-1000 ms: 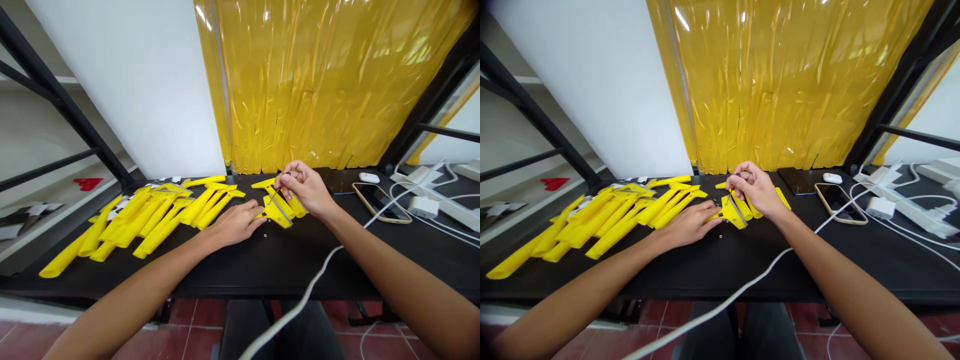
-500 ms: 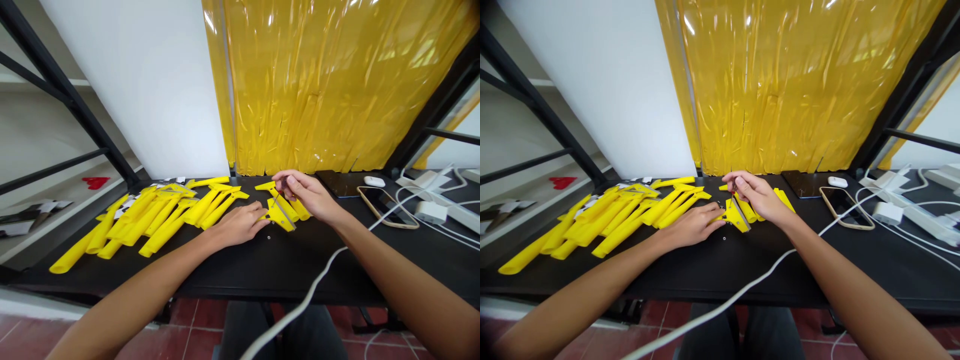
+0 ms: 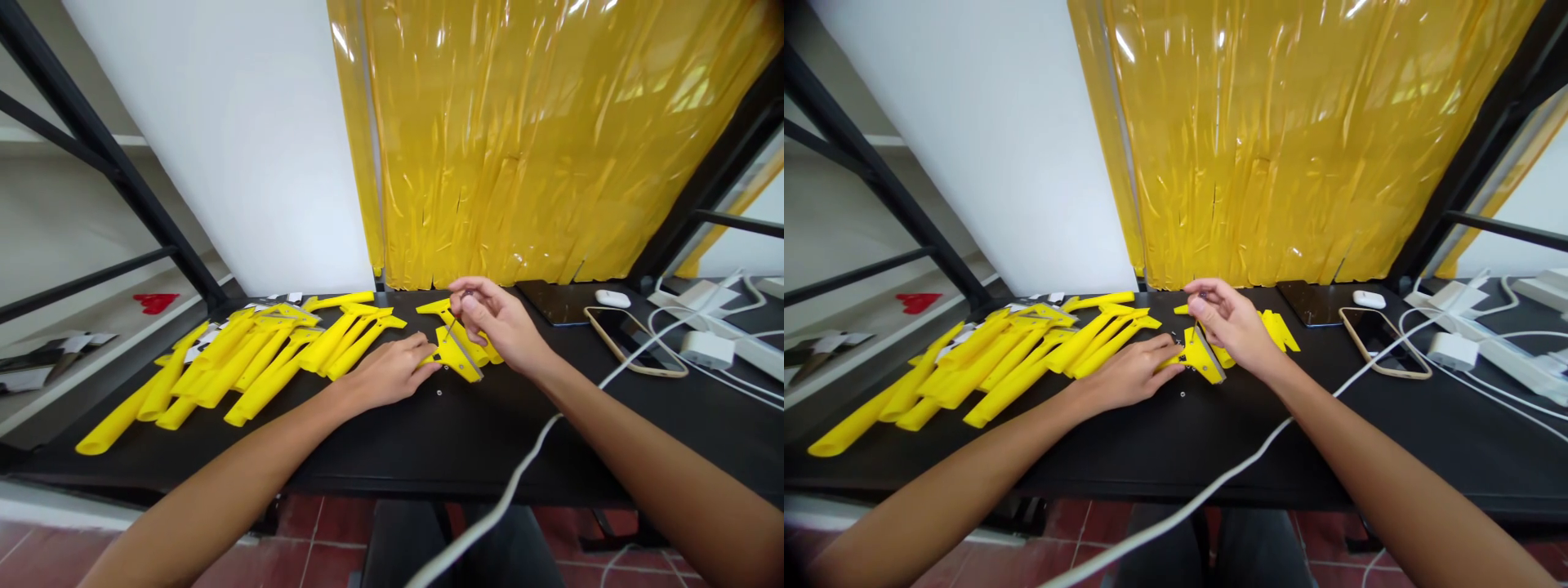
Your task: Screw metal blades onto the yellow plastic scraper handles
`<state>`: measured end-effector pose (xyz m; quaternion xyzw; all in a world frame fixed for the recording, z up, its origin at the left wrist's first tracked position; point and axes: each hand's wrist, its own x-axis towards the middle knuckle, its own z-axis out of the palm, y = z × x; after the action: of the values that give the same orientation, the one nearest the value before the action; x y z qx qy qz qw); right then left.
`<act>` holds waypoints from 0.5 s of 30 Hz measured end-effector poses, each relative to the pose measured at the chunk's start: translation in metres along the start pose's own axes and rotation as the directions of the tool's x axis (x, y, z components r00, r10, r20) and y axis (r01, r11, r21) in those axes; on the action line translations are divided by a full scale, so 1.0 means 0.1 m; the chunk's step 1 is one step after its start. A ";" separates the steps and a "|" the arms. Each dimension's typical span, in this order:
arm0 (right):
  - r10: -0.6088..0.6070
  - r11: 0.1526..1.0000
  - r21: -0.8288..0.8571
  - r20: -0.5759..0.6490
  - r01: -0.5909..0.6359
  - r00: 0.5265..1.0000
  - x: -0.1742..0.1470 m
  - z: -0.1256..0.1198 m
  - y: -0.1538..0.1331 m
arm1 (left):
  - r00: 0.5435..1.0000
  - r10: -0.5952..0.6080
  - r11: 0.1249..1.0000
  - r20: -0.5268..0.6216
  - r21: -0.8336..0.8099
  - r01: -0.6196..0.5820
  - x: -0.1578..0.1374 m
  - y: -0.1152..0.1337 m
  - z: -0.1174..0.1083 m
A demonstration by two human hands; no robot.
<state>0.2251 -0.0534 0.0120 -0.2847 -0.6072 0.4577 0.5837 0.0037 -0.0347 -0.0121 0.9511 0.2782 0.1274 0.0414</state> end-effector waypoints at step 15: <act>-0.137 0.985 -0.111 -0.050 0.131 0.989 -0.02 0.07 0.03 | 1.000 -0.001 0.999 0.010 0.033 0.000 0.00 0.03 -0.02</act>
<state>0.2176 -0.0551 0.0093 -0.2873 -0.6317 0.3755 0.6143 0.0049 -0.0373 -0.0096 0.9523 0.2802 0.1181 0.0272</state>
